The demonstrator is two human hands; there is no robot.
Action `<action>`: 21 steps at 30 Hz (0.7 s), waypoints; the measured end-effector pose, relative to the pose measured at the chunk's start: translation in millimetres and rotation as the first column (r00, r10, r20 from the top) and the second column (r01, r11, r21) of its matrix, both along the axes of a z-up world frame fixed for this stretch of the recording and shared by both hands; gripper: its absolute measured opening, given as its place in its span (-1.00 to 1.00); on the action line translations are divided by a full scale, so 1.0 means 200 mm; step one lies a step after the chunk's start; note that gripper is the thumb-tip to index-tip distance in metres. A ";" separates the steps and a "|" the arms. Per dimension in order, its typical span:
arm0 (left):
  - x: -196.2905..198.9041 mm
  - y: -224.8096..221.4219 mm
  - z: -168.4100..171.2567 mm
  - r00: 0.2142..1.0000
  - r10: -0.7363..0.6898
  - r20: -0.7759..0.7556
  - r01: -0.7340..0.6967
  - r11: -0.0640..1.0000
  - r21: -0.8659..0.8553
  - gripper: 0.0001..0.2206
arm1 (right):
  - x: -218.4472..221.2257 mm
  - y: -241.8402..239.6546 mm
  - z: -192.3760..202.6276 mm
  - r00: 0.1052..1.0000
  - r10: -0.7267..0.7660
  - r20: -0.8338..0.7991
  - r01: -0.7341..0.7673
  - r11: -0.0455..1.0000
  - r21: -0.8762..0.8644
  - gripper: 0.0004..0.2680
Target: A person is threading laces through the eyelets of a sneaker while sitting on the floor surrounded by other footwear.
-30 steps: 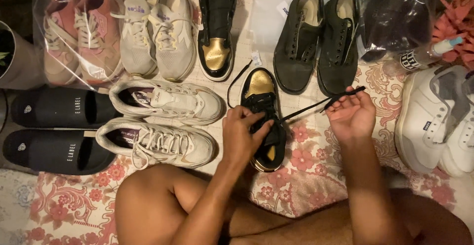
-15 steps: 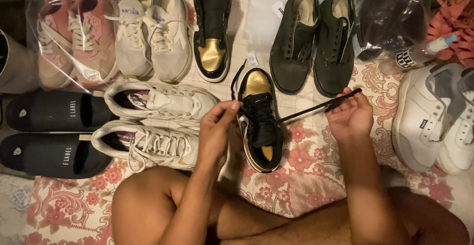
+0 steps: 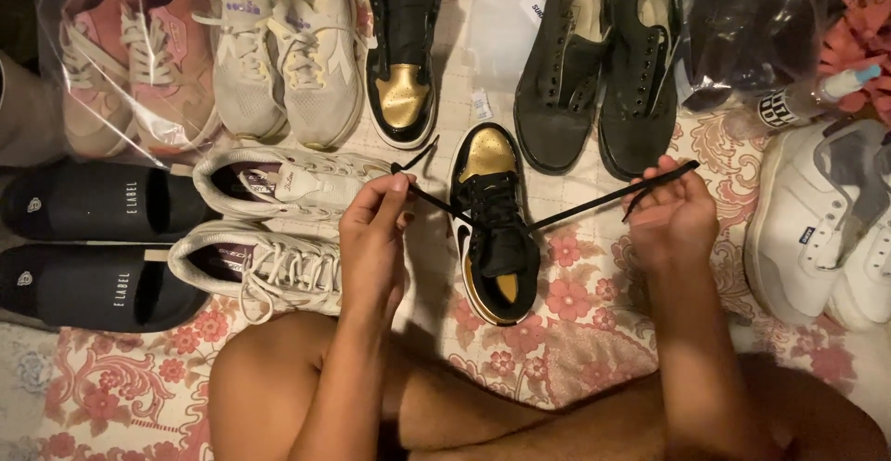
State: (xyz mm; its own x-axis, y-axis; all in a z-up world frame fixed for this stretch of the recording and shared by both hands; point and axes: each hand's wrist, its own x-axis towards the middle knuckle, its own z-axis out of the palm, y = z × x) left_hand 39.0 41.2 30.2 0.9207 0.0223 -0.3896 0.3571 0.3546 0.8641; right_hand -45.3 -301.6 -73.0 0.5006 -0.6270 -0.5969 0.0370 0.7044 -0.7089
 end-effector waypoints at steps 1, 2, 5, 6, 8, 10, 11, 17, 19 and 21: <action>0.00 0.00 0.00 1.000 0.002 0.001 -0.002 1.000 -0.001 -0.87 | 0.00 0.01 0.01 1.000 0.002 0.001 -0.002 1.000 -0.001 -0.79; 0.00 0.00 0.00 1.000 0.005 0.009 -0.005 1.000 0.010 -0.87 | 0.00 0.02 0.03 1.000 0.010 -0.007 -0.010 0.999 -0.038 -0.79; 0.00 0.00 0.01 1.000 0.016 0.016 -0.016 1.000 0.019 -0.86 | 0.00 0.04 0.06 1.000 0.029 -0.007 -0.030 0.996 -0.083 -0.78; 0.00 0.00 0.02 1.000 0.020 0.013 -0.020 1.000 0.017 -0.86 | 0.00 0.04 0.07 0.999 0.036 0.000 -0.036 0.995 -0.091 -0.78; 0.00 0.00 0.01 0.999 0.034 0.022 -0.034 0.999 -0.010 -0.85 | -0.01 0.01 0.04 0.999 0.033 -0.007 -0.033 0.997 -0.073 -0.78; 0.01 0.03 -0.01 0.998 0.046 0.034 -0.045 0.998 -0.038 -0.85 | -0.01 0.01 0.04 1.000 0.027 -0.011 -0.027 0.998 -0.056 -0.78; 0.02 0.06 -0.02 0.999 0.022 0.035 -0.018 0.994 -0.109 -0.84 | -0.02 0.03 0.07 0.998 -0.010 0.066 0.013 0.999 -0.036 -0.82; 0.01 0.11 0.04 0.991 -0.002 0.136 0.044 0.950 -0.308 -0.81 | -0.02 0.04 0.07 0.990 -0.002 0.145 0.003 1.000 -0.004 -0.85; 0.00 0.12 0.07 0.986 0.000 0.169 0.059 0.938 -0.342 -0.83 | -0.02 0.04 0.06 0.989 0.007 0.148 -0.008 1.000 0.002 -0.86; -0.01 0.13 0.09 0.979 0.002 0.204 0.073 0.930 -0.361 -0.83 | -0.02 0.03 0.04 0.956 0.144 0.257 -0.153 0.988 0.018 -0.83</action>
